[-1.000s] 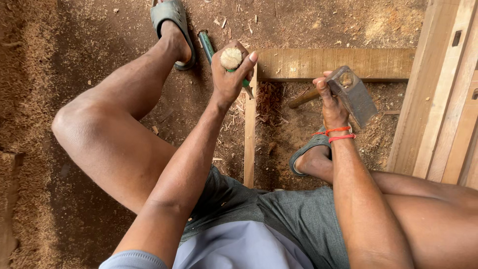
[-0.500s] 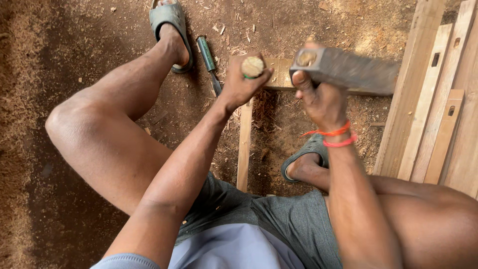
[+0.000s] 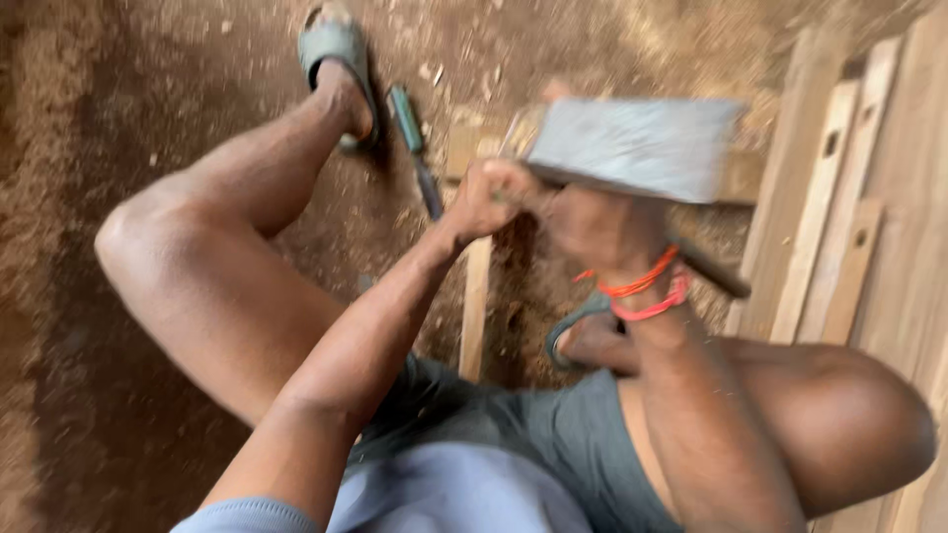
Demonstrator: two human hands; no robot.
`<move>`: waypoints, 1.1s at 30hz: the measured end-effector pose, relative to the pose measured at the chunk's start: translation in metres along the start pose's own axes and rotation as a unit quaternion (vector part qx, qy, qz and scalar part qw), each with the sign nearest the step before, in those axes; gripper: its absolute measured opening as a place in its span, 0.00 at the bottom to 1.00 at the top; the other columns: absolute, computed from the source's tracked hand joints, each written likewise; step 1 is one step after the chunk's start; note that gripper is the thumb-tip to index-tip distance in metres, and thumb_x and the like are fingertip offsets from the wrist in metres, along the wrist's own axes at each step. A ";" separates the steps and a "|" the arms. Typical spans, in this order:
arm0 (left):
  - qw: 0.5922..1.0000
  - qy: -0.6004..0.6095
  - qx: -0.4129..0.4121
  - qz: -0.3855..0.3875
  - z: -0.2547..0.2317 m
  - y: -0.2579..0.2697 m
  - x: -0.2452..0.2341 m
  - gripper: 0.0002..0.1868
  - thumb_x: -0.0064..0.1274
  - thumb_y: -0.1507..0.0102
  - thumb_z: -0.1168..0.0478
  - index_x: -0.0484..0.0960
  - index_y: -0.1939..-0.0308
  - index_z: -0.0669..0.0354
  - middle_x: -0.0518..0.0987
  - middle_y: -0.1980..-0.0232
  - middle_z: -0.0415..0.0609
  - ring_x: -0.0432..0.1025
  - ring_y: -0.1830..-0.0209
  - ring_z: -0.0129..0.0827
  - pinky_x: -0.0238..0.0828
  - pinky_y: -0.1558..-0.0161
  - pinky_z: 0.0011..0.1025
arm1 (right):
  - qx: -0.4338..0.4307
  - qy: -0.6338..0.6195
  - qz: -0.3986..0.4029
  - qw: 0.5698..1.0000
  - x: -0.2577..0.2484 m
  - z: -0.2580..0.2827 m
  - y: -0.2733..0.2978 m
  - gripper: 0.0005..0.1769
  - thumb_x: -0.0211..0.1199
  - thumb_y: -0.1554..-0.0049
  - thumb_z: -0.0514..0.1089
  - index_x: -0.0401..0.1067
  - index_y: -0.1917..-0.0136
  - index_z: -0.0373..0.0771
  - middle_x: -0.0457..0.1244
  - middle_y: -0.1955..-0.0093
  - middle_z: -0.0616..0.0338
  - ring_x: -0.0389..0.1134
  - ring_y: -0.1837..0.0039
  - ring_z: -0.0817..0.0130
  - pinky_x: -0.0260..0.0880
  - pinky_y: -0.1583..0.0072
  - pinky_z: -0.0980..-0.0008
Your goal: The person uses a chisel and an adze to carve out a rectangular mortise hole in a wooden beam while sitting on the floor.
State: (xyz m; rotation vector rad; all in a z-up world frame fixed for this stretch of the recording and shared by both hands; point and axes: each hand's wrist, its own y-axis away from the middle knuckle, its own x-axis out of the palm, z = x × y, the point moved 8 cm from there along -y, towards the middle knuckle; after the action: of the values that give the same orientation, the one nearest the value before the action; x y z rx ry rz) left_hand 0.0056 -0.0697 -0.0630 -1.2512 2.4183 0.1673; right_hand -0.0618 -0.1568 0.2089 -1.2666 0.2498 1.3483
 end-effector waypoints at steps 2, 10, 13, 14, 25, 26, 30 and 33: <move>0.994 0.087 0.041 -0.046 -0.015 -0.002 -0.016 0.14 0.53 0.35 0.62 0.80 0.49 0.67 0.84 0.57 0.59 0.82 0.63 0.40 0.85 0.61 0.32 | 0.046 -0.056 0.001 0.997 0.002 0.001 0.002 0.36 0.59 0.33 0.69 0.73 0.43 0.30 0.68 0.59 0.57 0.72 0.57 0.62 0.74 0.55 0.62; 0.996 0.035 0.070 -0.030 -0.022 -0.001 -0.018 0.09 0.50 0.32 0.60 0.81 0.53 0.61 0.85 0.58 0.54 0.82 0.64 0.37 0.85 0.62 0.30 | 0.021 0.001 0.007 1.000 0.045 -0.001 0.004 0.25 0.62 0.38 0.67 0.77 0.57 0.44 0.68 0.63 0.62 0.69 0.63 0.65 0.75 0.57 0.66; 0.997 0.067 0.031 -0.030 0.004 -0.003 -0.009 0.08 0.51 0.32 0.61 0.82 0.55 0.61 0.85 0.59 0.53 0.82 0.68 0.36 0.83 0.69 0.29 | -0.012 -0.109 -0.029 0.993 0.030 0.008 0.003 0.26 0.57 0.31 0.66 0.72 0.52 0.41 0.63 0.66 0.66 0.68 0.62 0.72 0.77 0.51 0.71; 0.996 0.069 0.052 -0.037 0.008 -0.004 -0.005 0.08 0.52 0.33 0.61 0.83 0.55 0.61 0.86 0.59 0.52 0.81 0.69 0.36 0.82 0.70 0.30 | -0.005 -0.106 -0.039 0.994 0.019 0.004 0.006 0.29 0.56 0.32 0.67 0.71 0.46 0.36 0.63 0.66 0.65 0.67 0.62 0.72 0.75 0.54 0.71; 0.989 0.092 0.078 -0.087 0.051 -0.021 -0.007 0.22 0.68 0.49 0.61 0.79 0.55 0.66 0.82 0.57 0.54 0.76 0.58 0.41 0.76 0.58 0.36 | 0.219 -0.078 0.140 0.962 0.122 -0.054 0.085 0.34 0.68 0.48 0.69 0.77 0.40 0.43 0.72 0.45 0.54 0.74 0.45 0.60 0.76 0.47 0.62; 0.982 0.180 -0.019 -0.051 0.055 -0.018 -0.003 0.16 0.70 0.47 0.64 0.80 0.60 0.62 0.82 0.61 0.51 0.76 0.62 0.35 0.76 0.61 0.31 | 0.211 -0.133 0.122 0.961 0.122 -0.054 0.090 0.36 0.68 0.47 0.69 0.74 0.38 0.40 0.72 0.46 0.54 0.74 0.45 0.61 0.77 0.45 0.63; 0.984 0.116 0.042 -0.129 -0.031 -0.017 -0.038 0.08 0.65 0.41 0.62 0.79 0.65 0.55 0.81 0.66 0.45 0.76 0.66 0.28 0.76 0.62 0.28 | 0.100 -0.059 -0.055 0.992 0.072 -0.074 0.091 0.48 0.67 0.47 0.69 0.65 0.28 0.31 0.69 0.48 0.52 0.72 0.44 0.63 0.76 0.42 0.63; 0.977 0.137 0.097 -0.128 -0.075 -0.023 -0.085 0.12 0.63 0.36 0.57 0.77 0.69 0.53 0.80 0.74 0.41 0.76 0.75 0.22 0.76 0.72 0.24 | 0.257 -0.269 -0.084 0.924 0.077 -0.127 0.105 0.55 0.67 0.51 0.76 0.62 0.23 0.40 0.68 0.62 0.63 0.71 0.58 0.72 0.77 0.53 0.69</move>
State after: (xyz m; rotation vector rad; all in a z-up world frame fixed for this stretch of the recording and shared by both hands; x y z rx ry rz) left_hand 0.0450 -0.0409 0.0419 -1.5603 2.3920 -0.3288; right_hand -0.0591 -0.2394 0.0463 -0.4416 0.0930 1.3144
